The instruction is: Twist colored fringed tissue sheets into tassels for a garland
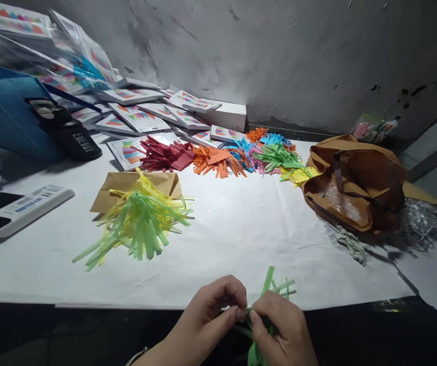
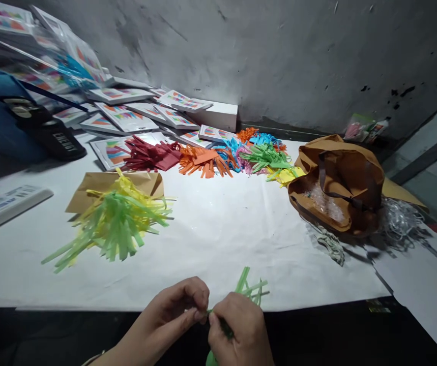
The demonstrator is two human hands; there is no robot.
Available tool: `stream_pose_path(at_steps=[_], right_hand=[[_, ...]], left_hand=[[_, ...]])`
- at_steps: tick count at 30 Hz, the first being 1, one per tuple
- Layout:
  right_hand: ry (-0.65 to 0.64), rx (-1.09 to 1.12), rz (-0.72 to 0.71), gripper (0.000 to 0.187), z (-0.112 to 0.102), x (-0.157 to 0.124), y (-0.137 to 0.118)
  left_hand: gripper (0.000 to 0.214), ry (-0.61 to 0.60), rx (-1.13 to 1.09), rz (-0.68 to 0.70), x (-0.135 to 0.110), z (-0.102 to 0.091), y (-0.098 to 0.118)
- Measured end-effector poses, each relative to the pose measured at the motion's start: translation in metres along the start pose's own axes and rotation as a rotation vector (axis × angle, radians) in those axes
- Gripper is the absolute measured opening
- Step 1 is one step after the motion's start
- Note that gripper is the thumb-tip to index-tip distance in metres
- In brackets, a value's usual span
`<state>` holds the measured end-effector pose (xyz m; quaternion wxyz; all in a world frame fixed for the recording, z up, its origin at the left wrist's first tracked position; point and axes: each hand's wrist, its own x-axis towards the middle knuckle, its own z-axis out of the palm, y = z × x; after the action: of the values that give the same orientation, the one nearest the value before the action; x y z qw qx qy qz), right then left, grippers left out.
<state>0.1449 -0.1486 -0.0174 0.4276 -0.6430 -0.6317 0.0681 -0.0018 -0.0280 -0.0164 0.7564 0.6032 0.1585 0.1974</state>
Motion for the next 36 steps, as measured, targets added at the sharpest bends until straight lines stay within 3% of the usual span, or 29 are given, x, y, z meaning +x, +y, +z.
stream_pose_path(at_steps=[8, 13, 27, 31, 34, 36], right_hand=[[0.111, 0.074, 0.036, 0.019, 0.019, -0.009, 0.0], [0.041, 0.1, 0.067, 0.014, 0.022, -0.016, 0.001], [0.086, 0.143, 0.123, 0.019, 0.03, -0.021, 0.004], [0.19, 0.123, 0.156, 0.011, 0.035, -0.024, 0.001], [0.256, 0.051, 0.156, 0.026, 0.035, -0.025, -0.003], [0.257, 0.007, 0.096, 0.016, 0.035, -0.025, -0.005]], left_hand=[[0.019, -0.013, 0.079, -0.021, -0.004, -0.003, -0.004], [0.011, 0.01, 0.164, 0.001, -0.006, -0.007, -0.009], [0.027, 0.076, 0.033, -0.085, -0.005, -0.002, -0.012], [0.03, 0.091, -0.044, -0.159, -0.004, -0.002, -0.01], [0.031, 0.121, -0.108, -0.205, -0.004, -0.002, -0.009], [0.031, 0.129, -0.137, -0.233, -0.003, -0.001, -0.008]])
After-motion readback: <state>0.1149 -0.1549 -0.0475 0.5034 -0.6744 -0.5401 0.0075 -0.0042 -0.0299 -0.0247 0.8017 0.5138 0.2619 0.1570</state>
